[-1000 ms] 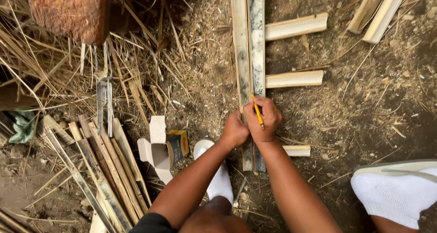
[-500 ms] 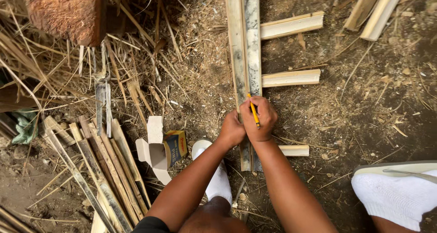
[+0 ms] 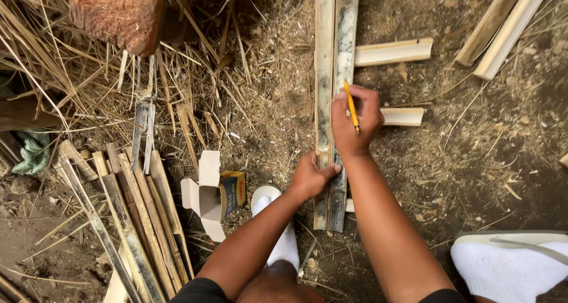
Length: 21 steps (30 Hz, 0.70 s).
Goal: The person assembles a small wooden ladder by hand. They place short wooden slats between two longer side rails and secure them using a hammer and nails. The person also uses a pencil to mark the wood before hammering.
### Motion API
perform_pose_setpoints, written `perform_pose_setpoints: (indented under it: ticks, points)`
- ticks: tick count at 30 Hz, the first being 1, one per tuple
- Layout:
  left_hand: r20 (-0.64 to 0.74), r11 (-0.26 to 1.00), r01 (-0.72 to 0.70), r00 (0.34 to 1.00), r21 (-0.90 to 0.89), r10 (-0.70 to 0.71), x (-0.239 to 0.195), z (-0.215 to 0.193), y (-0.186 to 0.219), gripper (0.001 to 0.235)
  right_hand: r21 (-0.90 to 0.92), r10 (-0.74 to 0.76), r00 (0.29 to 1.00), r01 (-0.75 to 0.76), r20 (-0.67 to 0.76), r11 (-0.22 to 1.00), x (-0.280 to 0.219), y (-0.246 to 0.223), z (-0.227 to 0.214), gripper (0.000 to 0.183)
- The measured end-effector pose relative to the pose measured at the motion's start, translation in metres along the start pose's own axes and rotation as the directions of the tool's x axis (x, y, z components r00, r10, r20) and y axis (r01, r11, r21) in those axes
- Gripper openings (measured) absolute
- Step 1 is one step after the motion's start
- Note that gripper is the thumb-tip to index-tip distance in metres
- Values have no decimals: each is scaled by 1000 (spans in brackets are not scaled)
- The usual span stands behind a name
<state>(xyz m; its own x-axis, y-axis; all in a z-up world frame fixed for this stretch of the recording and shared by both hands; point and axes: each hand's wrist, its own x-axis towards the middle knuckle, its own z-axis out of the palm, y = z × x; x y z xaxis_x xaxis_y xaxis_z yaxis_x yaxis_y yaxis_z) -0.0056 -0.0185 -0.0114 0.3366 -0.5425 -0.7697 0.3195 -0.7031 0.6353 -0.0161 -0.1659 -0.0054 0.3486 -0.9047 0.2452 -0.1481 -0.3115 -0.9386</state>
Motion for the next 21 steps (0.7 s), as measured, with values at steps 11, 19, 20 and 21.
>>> perform_pose_setpoints:
  ticks: [11,19,20,21]
  points:
    - [13,988,-128,991,-89,130,8,4,-11,37,-322,-86,996,70,-36,944,20,3,27,17]
    - [32,990,-105,994,-99,108,11,6,-13,37,-370,-98,992,63,-75,927,20,11,32,17]
    - [22,990,-122,992,-67,124,11,6,-15,37,-357,-120,990,88,-70,930,20,11,32,17]
    - [13,990,-139,990,-35,139,11,6,-18,36,-344,-143,988,112,-65,932,19,11,33,17]
